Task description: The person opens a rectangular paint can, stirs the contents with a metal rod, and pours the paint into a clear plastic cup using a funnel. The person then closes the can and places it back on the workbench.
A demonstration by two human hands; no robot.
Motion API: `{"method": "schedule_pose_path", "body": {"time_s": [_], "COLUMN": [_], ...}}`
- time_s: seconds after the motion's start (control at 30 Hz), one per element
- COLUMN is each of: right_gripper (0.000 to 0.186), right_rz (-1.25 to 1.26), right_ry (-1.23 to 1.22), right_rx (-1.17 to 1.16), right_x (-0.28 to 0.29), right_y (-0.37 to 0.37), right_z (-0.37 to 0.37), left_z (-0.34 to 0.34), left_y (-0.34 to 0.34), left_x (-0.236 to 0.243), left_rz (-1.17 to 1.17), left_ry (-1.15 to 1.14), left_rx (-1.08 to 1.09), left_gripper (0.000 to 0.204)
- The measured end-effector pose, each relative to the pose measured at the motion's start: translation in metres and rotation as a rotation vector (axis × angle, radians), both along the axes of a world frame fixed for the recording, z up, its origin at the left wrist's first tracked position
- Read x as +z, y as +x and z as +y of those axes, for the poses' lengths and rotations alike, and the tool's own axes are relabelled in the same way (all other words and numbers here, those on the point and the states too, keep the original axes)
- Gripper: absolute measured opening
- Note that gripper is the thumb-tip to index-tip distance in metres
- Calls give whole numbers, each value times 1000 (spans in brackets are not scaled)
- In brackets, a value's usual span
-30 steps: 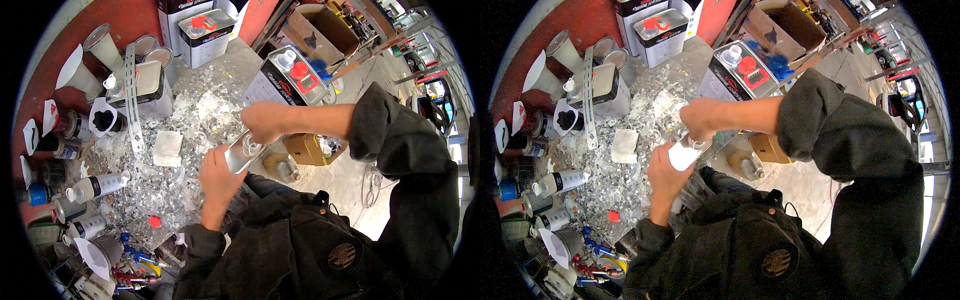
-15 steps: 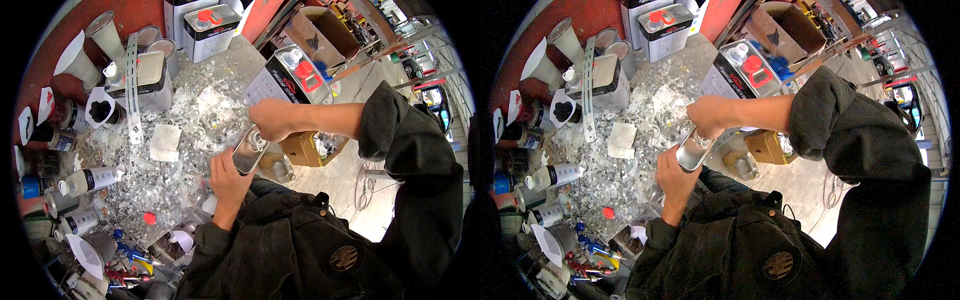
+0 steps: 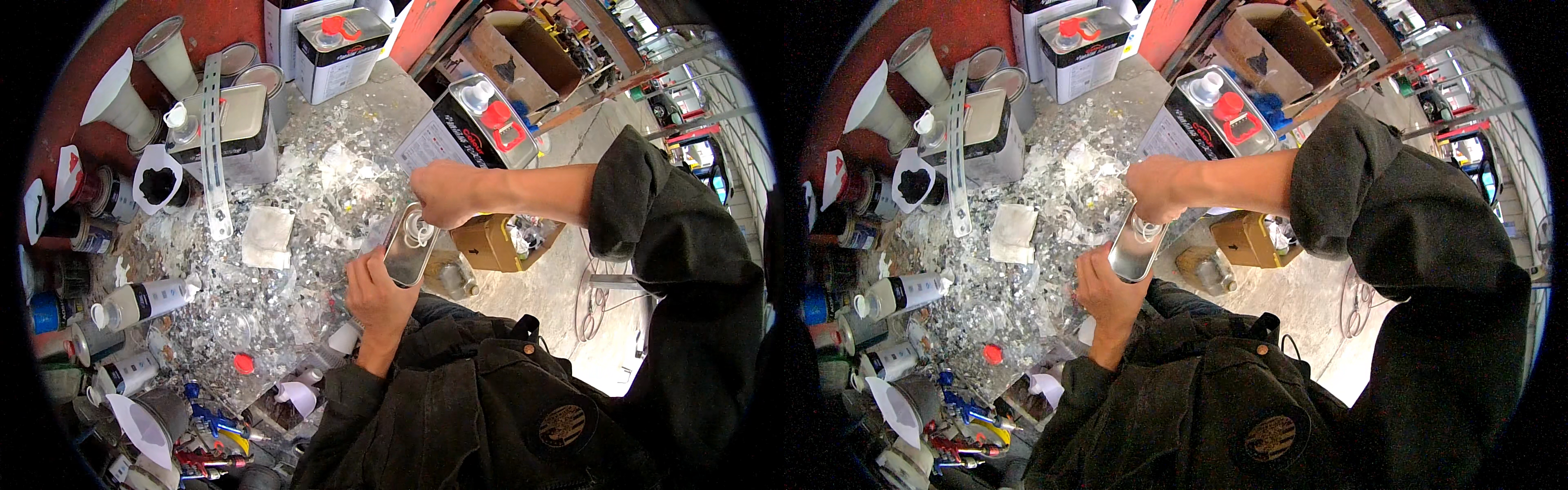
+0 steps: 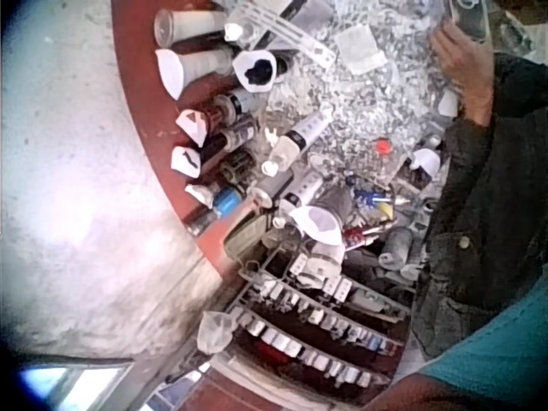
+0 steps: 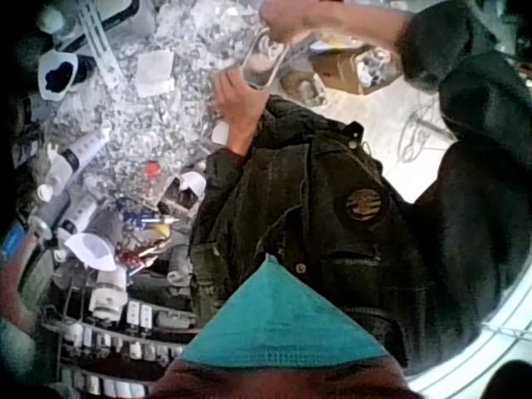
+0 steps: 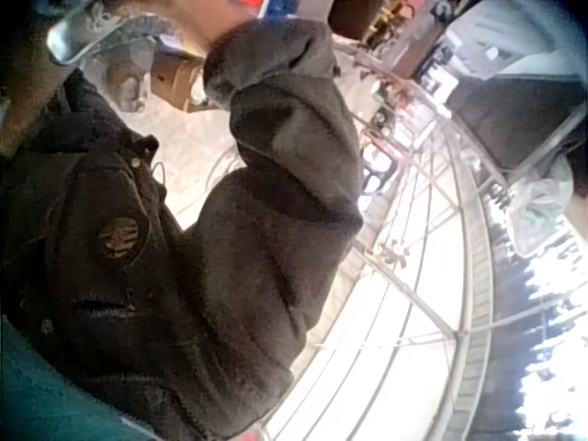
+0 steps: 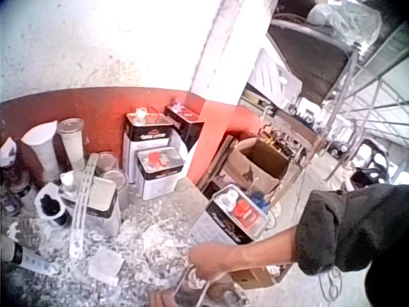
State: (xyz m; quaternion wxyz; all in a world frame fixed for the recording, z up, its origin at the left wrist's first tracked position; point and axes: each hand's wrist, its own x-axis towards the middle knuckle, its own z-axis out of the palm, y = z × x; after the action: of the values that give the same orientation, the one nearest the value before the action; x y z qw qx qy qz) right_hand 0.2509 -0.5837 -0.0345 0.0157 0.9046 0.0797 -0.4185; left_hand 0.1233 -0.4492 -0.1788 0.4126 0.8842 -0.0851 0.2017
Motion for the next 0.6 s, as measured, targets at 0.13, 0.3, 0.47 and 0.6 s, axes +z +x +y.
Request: {"method": "schedule_pose_path", "body": {"time_s": [0.13,0.3,0.47,0.6], "right_gripper": [16,16,15,14], "right_rz": [-77,-29,-158,-162], "right_ry": [26,-11,15,6], "right_rx": [-10,-64,146,414], "right_x": [-8,-1,20,15], "right_y": [-5,-6,-14,-9], "right_z": [-7,-1,-11,-4], "left_z": [-6,-14,4,35], "left_y": [-3,-7,3,49], "left_x": [1,-8,5,13], "left_rz": [-12,-26,231,297], "left_ry": [1,-27,-256,-215], "left_rx": [24,51,-292,-742], "left_gripper": [57,62,83,110]}}
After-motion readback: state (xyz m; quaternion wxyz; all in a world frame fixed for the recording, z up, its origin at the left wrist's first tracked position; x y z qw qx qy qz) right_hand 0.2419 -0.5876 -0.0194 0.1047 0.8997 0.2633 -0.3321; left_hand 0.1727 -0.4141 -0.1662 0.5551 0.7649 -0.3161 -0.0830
